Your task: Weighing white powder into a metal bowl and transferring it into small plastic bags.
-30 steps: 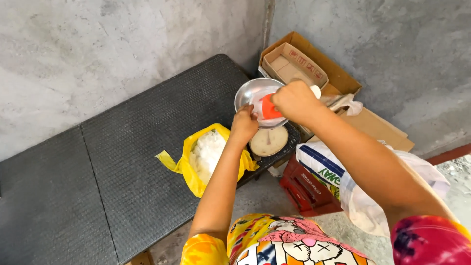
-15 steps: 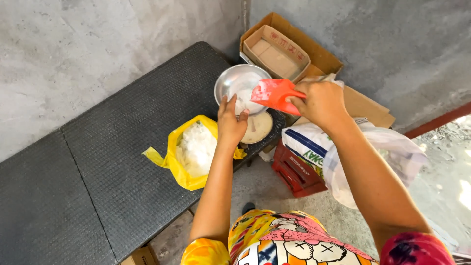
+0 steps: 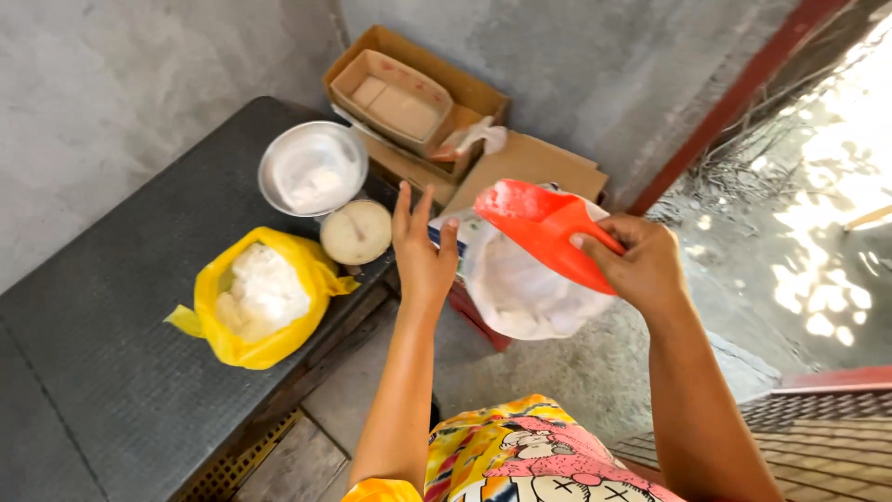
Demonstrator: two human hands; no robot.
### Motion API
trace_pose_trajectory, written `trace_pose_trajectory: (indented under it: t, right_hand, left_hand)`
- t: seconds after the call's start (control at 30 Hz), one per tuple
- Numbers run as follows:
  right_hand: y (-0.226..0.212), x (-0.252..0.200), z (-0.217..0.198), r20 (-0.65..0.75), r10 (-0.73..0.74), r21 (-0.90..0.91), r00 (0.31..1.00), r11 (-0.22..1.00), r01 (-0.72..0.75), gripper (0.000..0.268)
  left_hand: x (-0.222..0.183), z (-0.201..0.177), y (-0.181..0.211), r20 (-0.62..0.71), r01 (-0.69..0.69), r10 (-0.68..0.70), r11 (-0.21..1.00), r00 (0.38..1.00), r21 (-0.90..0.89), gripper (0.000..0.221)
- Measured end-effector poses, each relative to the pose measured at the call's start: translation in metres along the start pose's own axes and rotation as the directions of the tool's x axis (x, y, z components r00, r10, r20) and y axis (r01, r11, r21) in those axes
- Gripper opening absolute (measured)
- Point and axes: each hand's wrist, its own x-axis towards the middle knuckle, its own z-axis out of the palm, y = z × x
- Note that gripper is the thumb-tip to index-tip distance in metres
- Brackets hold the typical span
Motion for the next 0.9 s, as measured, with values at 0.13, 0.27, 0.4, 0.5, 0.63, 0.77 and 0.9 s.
trace_pose_trajectory:
  t: [0.13,0.27,0.4,0.5,0.63,0.77,0.9]
  right_hand:
    - [0.050,-0.034,-0.021,0.003,0.132,0.073,0.991,0.989,-0.132,0.024]
    - [0.113,-0.055,0.006,0.111,0.198,-0.046,0.974,0.980,-0.194,0.031]
    - [0.146,-0.071,0.046,0.209,0.197,-0.014,0.958,0.980,-0.198,0.045]
    - [0.124,-0.069,0.052,0.224,0.280,-0.156,0.933,0.956,-0.249,0.071]
    - [0.104,-0.058,0.058,0.190,0.252,-0.290,0.949,0.938,-0.191,0.061]
    - [0.130,-0.047,0.096,0.088,0.061,-0.370,0.994,0.929,-0.024,0.041]
    - [0.147,-0.025,0.122,0.162,0.082,-0.567,0.983,0.823,0.025,0.040]
  left_hand:
    - [-0.022,0.040,0.023,0.051,-0.034,0.032,0.999,0.998,0.027,0.054]
    - [-0.038,0.071,0.015,0.132,-0.066,0.048,0.989,0.990,0.135,0.057]
    - [-0.046,0.096,0.018,0.261,-0.133,0.053,0.944,0.964,0.302,0.056]
    - [-0.037,0.104,0.026,0.345,-0.206,0.080,0.916,0.935,0.345,0.058]
    - [-0.011,0.117,0.036,0.401,-0.252,0.087,0.890,0.912,0.381,0.060]
    - [0.009,0.130,0.029,0.531,-0.299,-0.022,0.807,0.847,0.509,0.055]
    - [0.022,0.144,0.015,0.559,-0.332,-0.042,0.767,0.828,0.549,0.034]
